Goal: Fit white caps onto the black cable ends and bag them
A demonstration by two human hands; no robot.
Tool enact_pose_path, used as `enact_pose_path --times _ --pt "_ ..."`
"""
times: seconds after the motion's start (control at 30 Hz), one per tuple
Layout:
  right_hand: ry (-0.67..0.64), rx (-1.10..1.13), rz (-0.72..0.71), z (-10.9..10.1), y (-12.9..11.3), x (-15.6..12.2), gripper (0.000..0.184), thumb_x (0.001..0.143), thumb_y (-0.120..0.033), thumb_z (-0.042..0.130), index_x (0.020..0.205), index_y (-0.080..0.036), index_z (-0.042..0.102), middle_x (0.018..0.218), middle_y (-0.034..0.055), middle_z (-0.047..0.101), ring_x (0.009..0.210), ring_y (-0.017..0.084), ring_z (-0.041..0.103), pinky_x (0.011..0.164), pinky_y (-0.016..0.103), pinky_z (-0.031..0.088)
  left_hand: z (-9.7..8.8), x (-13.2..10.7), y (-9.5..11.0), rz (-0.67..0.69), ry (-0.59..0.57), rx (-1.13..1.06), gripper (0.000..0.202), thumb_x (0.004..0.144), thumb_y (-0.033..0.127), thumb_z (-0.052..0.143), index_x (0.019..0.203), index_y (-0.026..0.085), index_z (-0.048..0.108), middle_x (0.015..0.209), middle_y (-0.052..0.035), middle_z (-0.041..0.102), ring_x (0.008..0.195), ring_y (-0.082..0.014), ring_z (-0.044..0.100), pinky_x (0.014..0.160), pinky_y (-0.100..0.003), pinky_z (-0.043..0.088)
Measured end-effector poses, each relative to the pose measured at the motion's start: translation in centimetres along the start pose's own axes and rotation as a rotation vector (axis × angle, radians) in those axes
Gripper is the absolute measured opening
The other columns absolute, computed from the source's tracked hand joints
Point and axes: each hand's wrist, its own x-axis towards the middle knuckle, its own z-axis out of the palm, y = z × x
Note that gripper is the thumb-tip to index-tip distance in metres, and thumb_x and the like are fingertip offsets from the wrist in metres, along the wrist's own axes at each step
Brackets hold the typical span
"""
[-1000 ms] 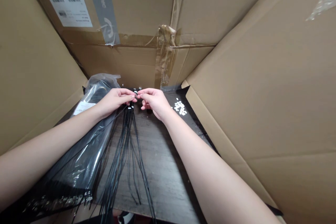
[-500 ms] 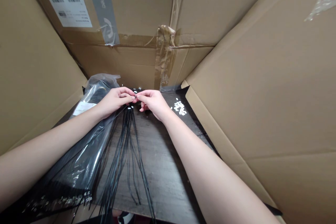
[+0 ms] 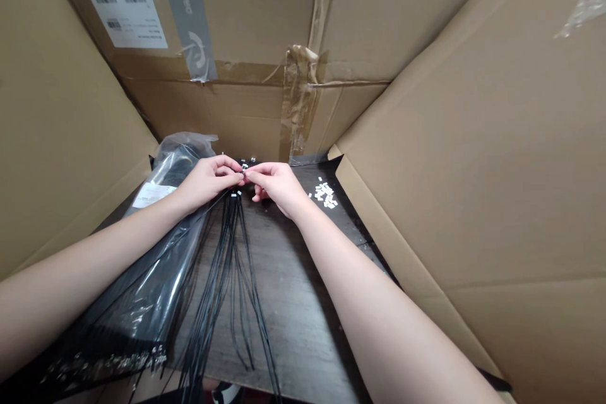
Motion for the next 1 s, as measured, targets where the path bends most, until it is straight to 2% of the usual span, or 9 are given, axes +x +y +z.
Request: enact_pose_path --times 0.37,0.53,0.77,1.0 --pt "-0.008 -0.018 0.004 0.0 0.0 0.0 0.029 0.059 -0.034 0.088 0.074 -0.014 0.073 0.066 0.0024 0.069 0.047 0.006 0.047 0.042 0.020 0.050 0.0 0.1 -0.3 0.022 0.028 0.077 0.018 0.072 0.025 0.074 0.084 0.014 0.066 0.072 -0.0065 0.075 0.076 -0.0203 0.073 0.076 -0.031 0.053" --pt "-0.004 -0.032 -0.005 0.0 0.1 0.1 0.031 0.059 -0.035 0.088 0.074 -0.014 0.072 0.064 0.0013 0.067 0.047 0.006 0.048 0.041 0.020 0.050 -0.1 -0.1 -0.5 0.031 0.019 0.189 0.021 0.074 0.031 0.071 0.084 0.013 0.073 0.080 -0.0102 0.077 0.082 -0.0236 0.074 0.077 -0.032 0.054" --pt "0.021 -0.104 -0.070 0.2 0.6 0.3 0.019 0.067 -0.031 0.078 0.070 -0.014 0.070 0.055 -0.0016 0.060 0.042 0.007 0.047 0.040 0.020 0.050 -0.1 -0.5 0.2 0.124 0.048 0.391 0.019 0.077 0.033 0.069 0.081 0.016 0.076 0.077 -0.0072 0.077 0.077 -0.0227 0.073 0.072 -0.030 0.052" --pt "0.054 -0.229 -0.110 0.3 1.1 0.4 0.016 0.074 -0.030 0.072 0.072 -0.016 0.066 0.047 -0.0045 0.055 0.036 0.008 0.048 0.038 0.021 0.048 0.1 -0.7 0.5 0.138 0.048 0.440 0.016 0.077 0.029 0.067 0.080 0.016 0.076 0.076 -0.0062 0.077 0.074 -0.0213 0.073 0.069 -0.028 0.052"
